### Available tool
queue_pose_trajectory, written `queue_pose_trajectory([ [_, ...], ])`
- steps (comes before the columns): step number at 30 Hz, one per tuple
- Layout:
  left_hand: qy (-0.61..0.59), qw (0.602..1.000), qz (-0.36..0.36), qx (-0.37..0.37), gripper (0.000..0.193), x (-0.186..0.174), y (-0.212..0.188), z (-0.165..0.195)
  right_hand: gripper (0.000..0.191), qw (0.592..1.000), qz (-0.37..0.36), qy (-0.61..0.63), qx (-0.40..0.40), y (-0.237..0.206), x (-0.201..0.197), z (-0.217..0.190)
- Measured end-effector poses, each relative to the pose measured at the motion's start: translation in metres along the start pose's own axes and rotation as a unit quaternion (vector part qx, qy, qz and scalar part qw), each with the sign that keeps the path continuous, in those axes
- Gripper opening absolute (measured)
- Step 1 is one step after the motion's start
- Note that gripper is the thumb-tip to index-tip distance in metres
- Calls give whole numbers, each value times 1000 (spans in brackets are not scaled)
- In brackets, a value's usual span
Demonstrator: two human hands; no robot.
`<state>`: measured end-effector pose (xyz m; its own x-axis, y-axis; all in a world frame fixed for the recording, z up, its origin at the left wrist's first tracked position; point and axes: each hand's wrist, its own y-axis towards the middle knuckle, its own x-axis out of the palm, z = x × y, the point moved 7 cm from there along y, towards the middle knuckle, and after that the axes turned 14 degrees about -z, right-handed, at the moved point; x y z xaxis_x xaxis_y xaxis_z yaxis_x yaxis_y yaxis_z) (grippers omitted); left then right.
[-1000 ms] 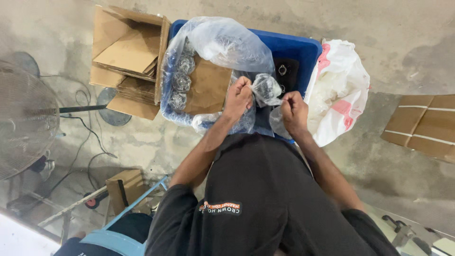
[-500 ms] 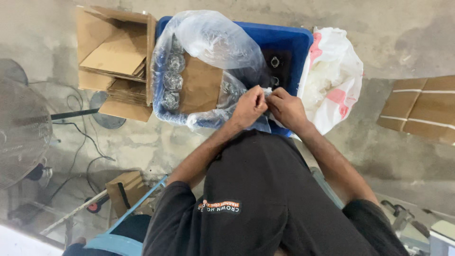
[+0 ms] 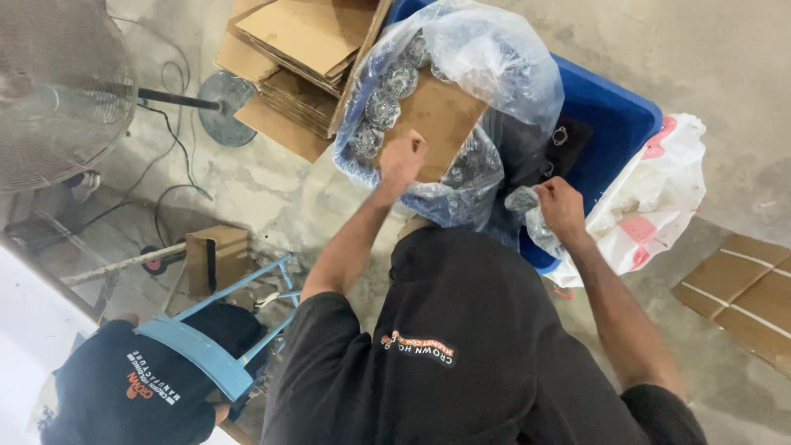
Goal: The person unwraps plastic film from small black mechanical components in a blue bin, then carries them to a multi-station machine and fits each component onto the machine's spindles, using scissors at times to help with the parts. They repeat this cycle, moving between the bin and the machine.
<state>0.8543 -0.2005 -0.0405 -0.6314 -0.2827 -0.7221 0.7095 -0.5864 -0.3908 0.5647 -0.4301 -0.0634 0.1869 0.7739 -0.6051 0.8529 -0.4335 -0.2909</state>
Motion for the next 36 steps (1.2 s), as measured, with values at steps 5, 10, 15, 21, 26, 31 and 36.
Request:
queue_pose_trajectory([
  [5, -34, 998, 20, 49, 13, -38, 24, -13, 24, 992, -10, 117, 48, 17, 0, 19],
  [10, -84, 977, -118, 157, 17, 6, -3, 62, 15, 772, -79, 623, 100, 9, -6, 4],
  [15, -101, 892, -117, 425, 35, 25, -55, 168, 16, 705, -135, 687, 118, -2, -27, -35],
  [21, -102, 904, -170, 379, 11, 95, -45, 181, 10, 746, -39, 662, 59, -10, -42, -22],
  [26, -503, 771, -371, 122, 18, 189, -34, 175, 40, 904, 80, 418, -44, -34, -51, -10],
  [31, -498, 760, -417, -31, 27, 206, -41, 151, 24, 839, 93, 532, 65, -30, -27, 23],
  [36, -97, 967, -199, 127, 27, 110, -34, 87, 33, 793, 62, 600, 83, -15, -18, 17],
])
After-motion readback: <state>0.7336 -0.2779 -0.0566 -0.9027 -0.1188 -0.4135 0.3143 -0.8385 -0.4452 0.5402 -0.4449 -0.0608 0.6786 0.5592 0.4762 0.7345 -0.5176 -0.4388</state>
